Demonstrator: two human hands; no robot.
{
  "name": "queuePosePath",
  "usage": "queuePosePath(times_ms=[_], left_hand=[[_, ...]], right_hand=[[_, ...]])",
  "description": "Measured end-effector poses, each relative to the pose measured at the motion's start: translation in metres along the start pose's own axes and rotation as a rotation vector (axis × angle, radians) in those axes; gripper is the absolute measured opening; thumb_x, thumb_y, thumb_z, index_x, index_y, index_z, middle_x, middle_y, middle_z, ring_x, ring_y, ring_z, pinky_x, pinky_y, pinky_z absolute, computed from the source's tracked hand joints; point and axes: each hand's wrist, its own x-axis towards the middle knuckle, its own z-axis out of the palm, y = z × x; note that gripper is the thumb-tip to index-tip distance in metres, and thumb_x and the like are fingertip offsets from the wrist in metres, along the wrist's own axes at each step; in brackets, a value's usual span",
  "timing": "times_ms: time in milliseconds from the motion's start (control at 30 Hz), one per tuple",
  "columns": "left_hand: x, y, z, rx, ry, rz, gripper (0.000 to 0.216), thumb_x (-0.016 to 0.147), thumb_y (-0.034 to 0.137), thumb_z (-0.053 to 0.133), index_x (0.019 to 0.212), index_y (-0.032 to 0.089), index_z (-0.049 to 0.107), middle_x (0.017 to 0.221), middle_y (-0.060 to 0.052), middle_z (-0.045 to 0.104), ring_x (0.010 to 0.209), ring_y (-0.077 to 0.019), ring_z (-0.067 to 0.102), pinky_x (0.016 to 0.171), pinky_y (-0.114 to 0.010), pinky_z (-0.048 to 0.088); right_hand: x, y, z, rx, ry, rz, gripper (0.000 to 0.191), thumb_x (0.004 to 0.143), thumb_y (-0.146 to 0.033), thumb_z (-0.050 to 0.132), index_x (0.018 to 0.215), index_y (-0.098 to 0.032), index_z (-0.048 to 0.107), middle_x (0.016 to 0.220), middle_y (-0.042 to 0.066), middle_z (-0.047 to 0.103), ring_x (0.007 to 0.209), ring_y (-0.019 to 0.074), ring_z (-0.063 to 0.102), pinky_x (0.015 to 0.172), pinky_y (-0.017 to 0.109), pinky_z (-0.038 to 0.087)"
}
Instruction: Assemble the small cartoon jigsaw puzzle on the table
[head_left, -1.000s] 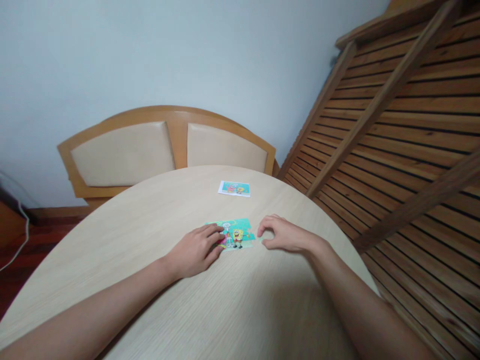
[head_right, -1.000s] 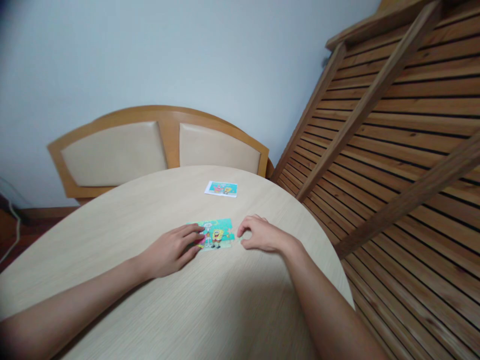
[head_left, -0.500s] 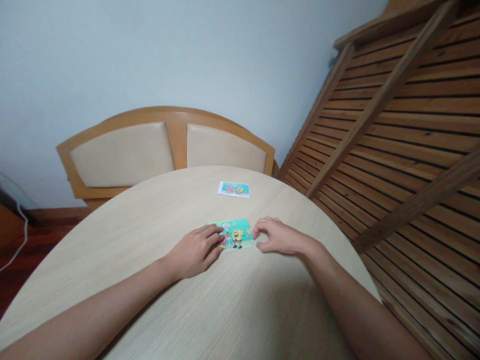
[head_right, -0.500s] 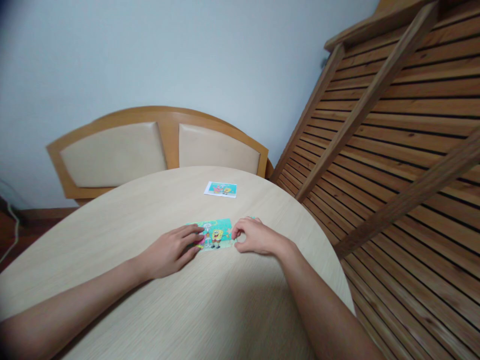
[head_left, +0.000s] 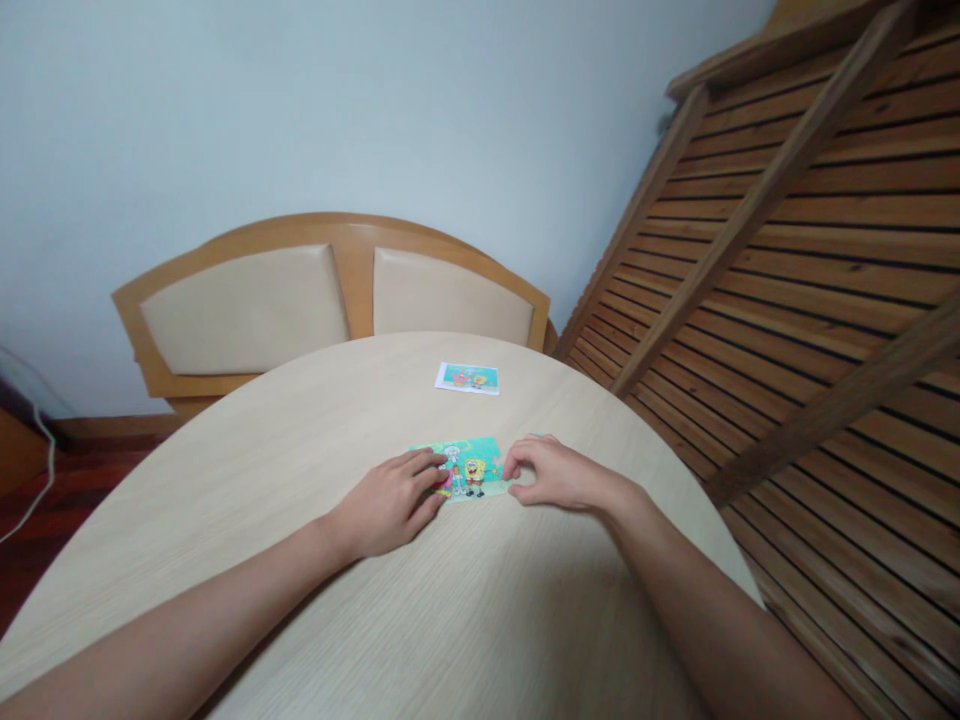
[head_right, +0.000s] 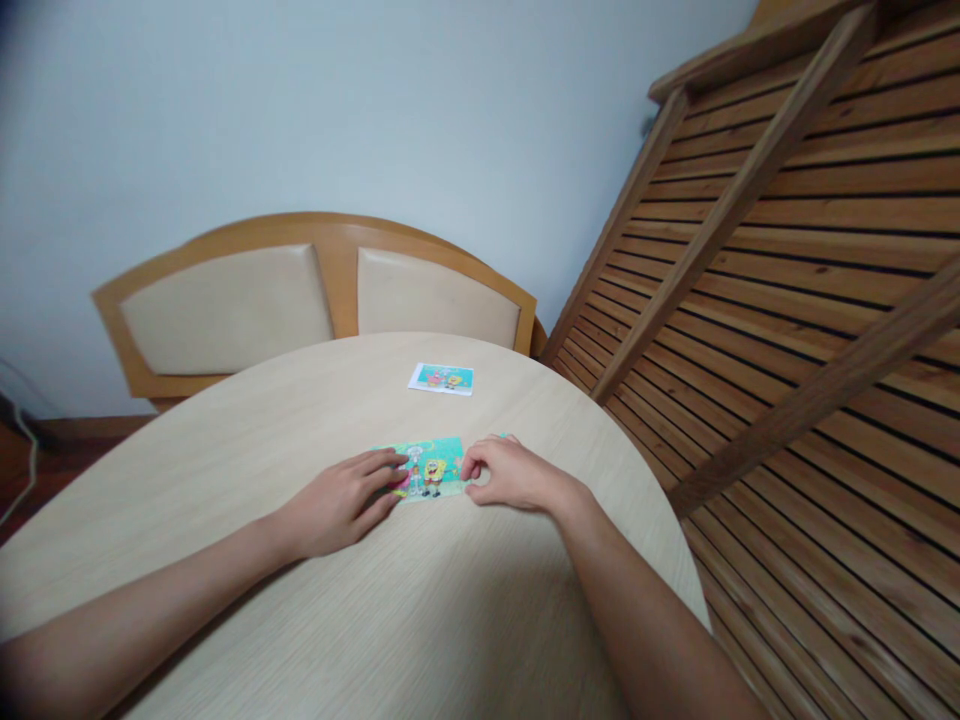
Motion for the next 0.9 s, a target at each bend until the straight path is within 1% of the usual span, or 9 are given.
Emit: queuePosePath(times_ms=[200,300,400,467,500,567,633,733,900], left_hand=[[-0.001,-0.001,0.001,-0.007,0.008,-0.008,0.031,0.102,0.031,0.043,0.121,0.018,0.064,0.132,-0.013,0.063,0.122,-0.0264,0.06,0.106,-0.044,0.051],[-0.001,-0.001,0.001,-0.017,0.009,-0.01,0.031,0.102,0.032,0.043,0.12,0.018,0.064,0.132,-0.012,0.062,0.123,-0.0264,0.06,0.106,-0.044,0.051],[-0.002,0.0,-0.001,-0.027,0.007,-0.012,0.031,0.102,0.031,0.042,0.12,0.018,0.064,0.132,-0.012,0.062,0.123,-0.0261,0.059,0.107,-0.043,0.05],[-0.003,0.0,-0.001,-0.039,0.011,-0.011,0.031,0.102,0.031,0.042,0.121,0.019,0.064,0.132,-0.012,0.063,0.123,-0.0257,0.059,0.107,-0.043,0.05],[-0.003,-0.001,-0.001,-0.045,0.014,-0.01,0.031,0.102,0.031,0.042,0.121,0.02,0.064,0.131,-0.011,0.063,0.123,-0.0255,0.059,0.107,-0.043,0.05],[-0.004,-0.001,0.0,-0.049,0.015,-0.007,0.031,0.102,0.031,0.043,0.121,0.02,0.063,0.13,-0.011,0.063,0.123,-0.0252,0.059,0.108,-0.043,0.05],[-0.005,-0.002,0.0,-0.046,0.016,-0.007,0.031,0.102,0.032,0.043,0.122,0.02,0.063,0.13,-0.011,0.063,0.124,-0.0253,0.059,0.108,-0.043,0.05],[-0.006,-0.003,0.0,-0.039,0.012,-0.004,0.031,0.102,0.032,0.043,0.122,0.02,0.063,0.131,-0.011,0.063,0.124,-0.0256,0.059,0.108,-0.044,0.05],[-0.006,-0.001,-0.001,-0.038,0.008,-0.004,0.031,0.102,0.031,0.042,0.121,0.019,0.064,0.132,-0.012,0.063,0.124,-0.0259,0.059,0.108,-0.044,0.05]], right_hand=[[0.001,-0.002,-0.001,0.013,-0.003,-0.029,0.016,0.074,-0.018,0.067,0.087,-0.024,0.074,0.093,0.0,0.076,0.091,0.0202,0.067,0.09,0.032,0.042],[0.001,-0.004,-0.003,0.055,-0.021,-0.028,0.016,0.075,-0.018,0.066,0.087,-0.023,0.076,0.092,0.001,0.076,0.087,0.0197,0.068,0.085,0.03,0.045],[0.0,-0.001,-0.006,0.141,-0.047,0.002,0.015,0.08,-0.023,0.066,0.089,-0.021,0.077,0.091,0.002,0.077,0.083,0.0188,0.069,0.077,0.028,0.048],[-0.001,0.008,-0.009,0.156,0.003,0.067,0.017,0.083,-0.027,0.064,0.091,-0.02,0.077,0.088,0.003,0.077,0.08,0.0189,0.069,0.072,0.027,0.049],[-0.002,0.015,-0.01,0.125,0.059,0.109,0.018,0.085,-0.028,0.062,0.091,-0.019,0.077,0.086,0.004,0.077,0.078,0.0191,0.069,0.071,0.028,0.049],[-0.005,0.029,-0.013,-0.01,0.219,0.205,0.019,0.086,-0.028,0.061,0.09,-0.019,0.077,0.087,0.006,0.077,0.079,0.0202,0.068,0.072,0.029,0.048],[-0.007,0.042,-0.015,-0.123,0.32,0.303,0.02,0.087,-0.028,0.059,0.09,-0.019,0.076,0.088,0.007,0.076,0.079,0.0212,0.068,0.07,0.029,0.047],[-0.009,0.054,-0.014,-0.182,0.357,0.372,0.021,0.088,-0.028,0.058,0.094,-0.019,0.077,0.094,0.008,0.076,0.083,0.0222,0.068,0.073,0.031,0.049],[-0.007,0.06,-0.005,-0.194,0.339,0.33,0.026,0.091,-0.031,0.058,0.107,-0.019,0.075,0.11,0.009,0.074,0.096,0.0228,0.067,0.087,0.035,0.049]])
